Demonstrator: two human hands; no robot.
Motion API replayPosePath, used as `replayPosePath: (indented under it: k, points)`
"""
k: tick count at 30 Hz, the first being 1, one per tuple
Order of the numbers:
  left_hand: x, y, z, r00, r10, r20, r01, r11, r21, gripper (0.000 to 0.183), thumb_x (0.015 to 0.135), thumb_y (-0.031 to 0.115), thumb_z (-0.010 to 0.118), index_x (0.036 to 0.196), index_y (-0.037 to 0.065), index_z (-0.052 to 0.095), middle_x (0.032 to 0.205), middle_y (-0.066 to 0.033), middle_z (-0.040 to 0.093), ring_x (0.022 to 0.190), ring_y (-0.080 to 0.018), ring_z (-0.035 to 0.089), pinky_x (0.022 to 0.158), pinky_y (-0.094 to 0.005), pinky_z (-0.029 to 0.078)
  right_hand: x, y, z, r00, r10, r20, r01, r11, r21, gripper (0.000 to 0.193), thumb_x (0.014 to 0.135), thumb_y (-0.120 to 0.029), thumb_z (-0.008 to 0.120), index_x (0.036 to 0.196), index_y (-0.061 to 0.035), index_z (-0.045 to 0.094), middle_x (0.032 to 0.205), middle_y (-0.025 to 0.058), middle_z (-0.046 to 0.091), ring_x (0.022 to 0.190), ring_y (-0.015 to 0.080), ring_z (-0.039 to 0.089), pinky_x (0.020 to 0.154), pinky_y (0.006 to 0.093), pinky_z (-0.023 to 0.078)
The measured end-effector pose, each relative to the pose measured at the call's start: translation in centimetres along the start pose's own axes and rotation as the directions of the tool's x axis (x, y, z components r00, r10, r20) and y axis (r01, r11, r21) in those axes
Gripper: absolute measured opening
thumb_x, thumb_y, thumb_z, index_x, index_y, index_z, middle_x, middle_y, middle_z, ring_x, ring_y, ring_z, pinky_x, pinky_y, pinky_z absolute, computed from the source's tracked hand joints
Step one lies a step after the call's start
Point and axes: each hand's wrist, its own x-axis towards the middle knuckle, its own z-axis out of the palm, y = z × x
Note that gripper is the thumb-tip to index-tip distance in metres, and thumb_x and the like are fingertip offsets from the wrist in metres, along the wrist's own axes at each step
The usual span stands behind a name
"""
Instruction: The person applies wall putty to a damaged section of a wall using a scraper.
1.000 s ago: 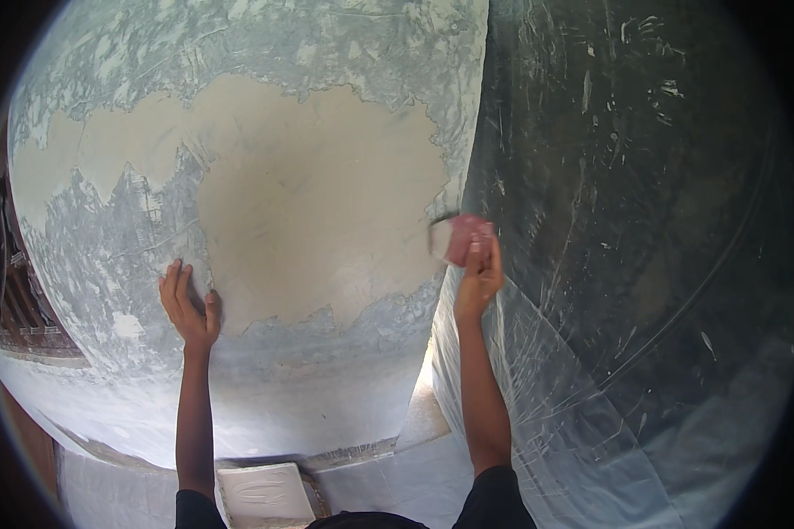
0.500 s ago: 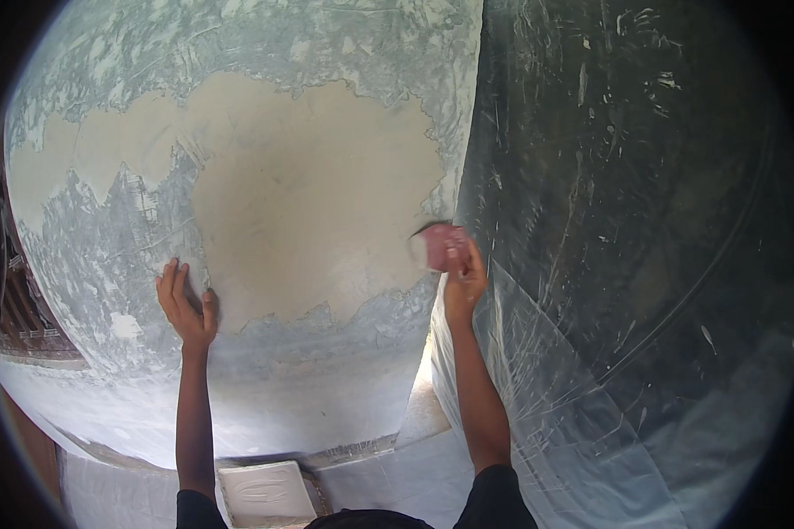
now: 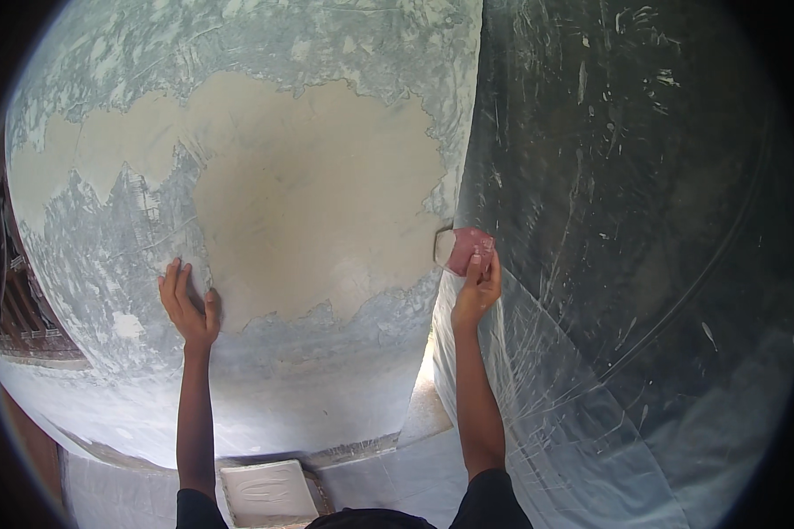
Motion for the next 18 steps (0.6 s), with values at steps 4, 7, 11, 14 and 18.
replayPosePath:
  k: [4,7,11,14,18]
  points:
    - [-0.1,0.0,0.0,1.000,0.001,-0.003,0.000,1.000,0.004,0.046,0.089,0.027,0.051,0.125,-0.001,0.049,0.133,-0.0184,0.048,0.128,-0.0345,0.041,0.109,-0.0504,0.023,-2.4,1.8,-1.4,0.982,0.024,0.187,0.004,0.989,-0.148,0.037,0.089,-0.004,0.062,0.123,0.0062,0.053,0.114,0.0103,0.060,0.101,0.0142,0.057,0.087,0.0266,0.045]
    - [0.1,0.0,-0.1,1.000,-0.006,-0.006,0.006,1.000,-0.010,0.047,0.089,0.028,0.052,0.125,-0.001,0.049,0.134,-0.0183,0.048,0.128,-0.0343,0.041,0.109,-0.0505,0.023,-2.7,1.8,-1.5,0.871,0.013,0.491,0.266,0.828,-0.494,0.037,0.090,-0.004,0.060,0.124,0.0065,0.051,0.113,0.0116,0.061,0.101,0.0155,0.058,0.087,0.0272,0.046]
    - [-0.1,0.0,-0.1,1.000,-0.002,-0.001,0.002,1.000,-0.010,0.047,0.089,0.028,0.052,0.125,-0.001,0.049,0.134,-0.0183,0.047,0.128,-0.0341,0.041,0.109,-0.0504,0.023,-1.8,0.8,-0.6,0.999,0.021,0.035,-0.016,0.990,-0.143,0.039,0.091,-0.006,0.061,0.126,0.0055,0.049,0.117,0.0117,0.059,0.104,0.0156,0.056,0.092,0.0275,0.043]
    - [-0.2,-0.1,-0.1,1.000,-0.003,0.006,0.003,1.000,-0.006,0.047,0.089,0.028,0.052,0.126,-0.001,0.049,0.134,-0.0184,0.047,0.128,-0.0341,0.041,0.109,-0.0504,0.023,-3.4,1.5,-1.4,0.970,0.073,0.232,-0.026,0.980,-0.199,0.042,0.088,-0.005,0.064,0.126,0.0053,0.049,0.117,0.0101,0.059,0.103,0.0154,0.056,0.091,0.0276,0.043]
    - [-0.2,-0.1,0.0,1.000,0.003,0.019,-0.003,1.000,-0.022,0.047,0.090,0.026,0.050,0.129,-0.001,0.046,0.136,-0.0196,0.044,0.130,-0.0347,0.038,0.110,-0.0516,0.020,-3.7,2.9,-2.3,0.906,0.050,0.419,0.149,0.891,-0.428,0.041,0.088,-0.004,0.064,0.126,0.0046,0.050,0.118,0.0090,0.059,0.104,0.0143,0.056,0.091,0.0275,0.043]
